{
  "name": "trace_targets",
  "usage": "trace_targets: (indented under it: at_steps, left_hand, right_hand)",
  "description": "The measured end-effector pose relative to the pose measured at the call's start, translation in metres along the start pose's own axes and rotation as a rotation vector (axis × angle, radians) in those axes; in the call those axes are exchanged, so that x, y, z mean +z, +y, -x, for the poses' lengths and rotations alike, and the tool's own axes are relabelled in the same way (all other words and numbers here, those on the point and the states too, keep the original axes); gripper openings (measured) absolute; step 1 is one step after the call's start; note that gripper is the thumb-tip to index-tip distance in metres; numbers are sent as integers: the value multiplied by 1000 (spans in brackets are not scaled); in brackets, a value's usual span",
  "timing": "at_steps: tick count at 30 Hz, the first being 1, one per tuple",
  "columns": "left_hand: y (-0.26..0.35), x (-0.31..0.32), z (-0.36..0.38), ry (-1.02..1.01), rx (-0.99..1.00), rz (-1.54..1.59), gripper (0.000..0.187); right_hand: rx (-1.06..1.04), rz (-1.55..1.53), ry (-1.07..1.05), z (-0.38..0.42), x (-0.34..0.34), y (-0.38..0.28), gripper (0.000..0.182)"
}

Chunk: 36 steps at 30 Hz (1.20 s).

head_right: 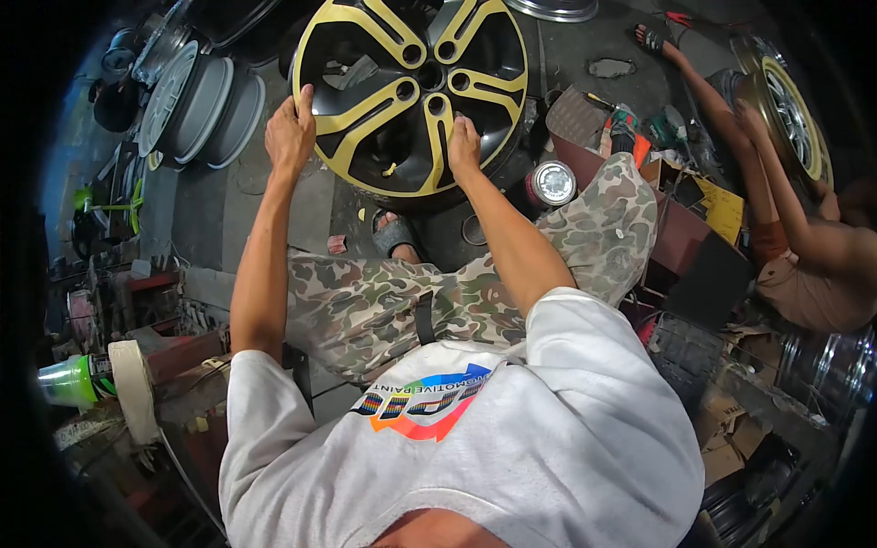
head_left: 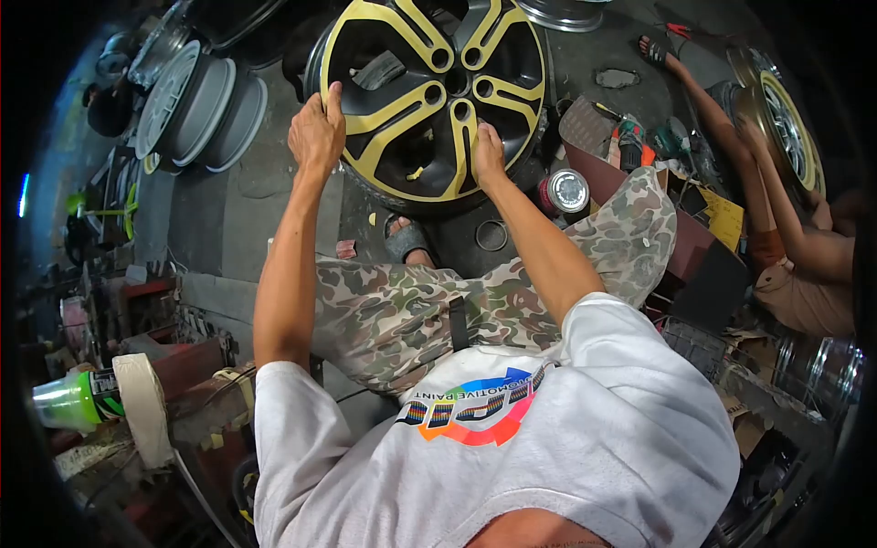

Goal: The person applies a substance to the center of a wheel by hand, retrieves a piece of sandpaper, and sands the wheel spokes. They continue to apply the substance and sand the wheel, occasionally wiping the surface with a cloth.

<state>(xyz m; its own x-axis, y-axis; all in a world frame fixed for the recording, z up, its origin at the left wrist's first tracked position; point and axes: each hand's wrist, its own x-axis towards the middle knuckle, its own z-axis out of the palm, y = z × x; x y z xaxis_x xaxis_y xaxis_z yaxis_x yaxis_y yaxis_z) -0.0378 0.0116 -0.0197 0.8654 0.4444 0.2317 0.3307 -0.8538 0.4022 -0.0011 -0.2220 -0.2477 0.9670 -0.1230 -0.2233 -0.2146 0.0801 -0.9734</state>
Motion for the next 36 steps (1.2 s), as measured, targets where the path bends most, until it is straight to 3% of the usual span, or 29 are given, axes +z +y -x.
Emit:
trace_targets:
  at_steps: [7, 11, 13, 15, 16, 17, 19, 20, 21, 23, 24, 25, 29, 30, 31, 33, 34, 36]
  left_hand:
    - [6, 1, -56, 152, -62, -23, 68]
    - [58, -13, -83, 253, 389, -31, 57]
    - [86, -20, -96, 279, 576, -6, 57]
    - [119, -41, -96, 135, 567, 11, 42]
    - [123, -42, -100, 133, 589, -33, 42]
    - [121, -42, -102, 132, 586, -32, 42]
    - [108, -42, -105, 161, 589, 30, 43]
    - [93, -39, -109, 182, 583, 64, 44]
    - [65, -46, -102, 103, 454, 126, 45]
    - [44, -44, -102, 105, 331, 89, 46]
    - [46, -44, -102, 125, 311, 68, 47]
    - [42, -39, -109, 144, 334, 31, 48]
    - [48, -30, -120, 200, 400, 84, 47]
    - [48, -33, -117, 168, 353, 96, 48]
    - [46, -38, -116, 140, 306, 105, 48]
    - [46, -43, -109, 161, 252, 144, 48]
    - [45, -42, -111, 180, 282, 142, 48]
    - [46, -44, -109, 171, 311, 190, 48]
  right_hand:
    - [111, 91, 100, 38, 40, -43, 53]
    - [324, -85, 266, 84, 60, -78, 54]
    - [326, -345, 202, 92, 62, -63, 54]
    - [299, -336, 211, 113, 65, -91, 53]
    - [311, -532, 174, 112, 69, -88, 54]
    - [312, -529, 175, 112, 71, -85, 54]
    - [271, -328, 151, 116, 68, -83, 55]
    - [212, -337, 50, 103, 61, -50, 49]
    - [155, -19, -77, 106, 49, -50, 50]
    - [69, 142, -281, 97, 19, -40, 45]
    - [20, -5, -358, 102, 1, -61, 44]
    - [-17, 87, -403, 103, -19, -72, 44]
    - [-581, 422, -322, 74, -73, -92, 40]
    - [-453, 454, -365, 69, -75, -116, 39]
    - [-455, 451, -367, 60, -74, -123, 39]
    - [-649, 559, -434, 40, -60, -134, 36]
    - [-585, 667, -468, 36, -53, -145, 32]
    - [-650, 842, -523, 20, -41, -138, 31]
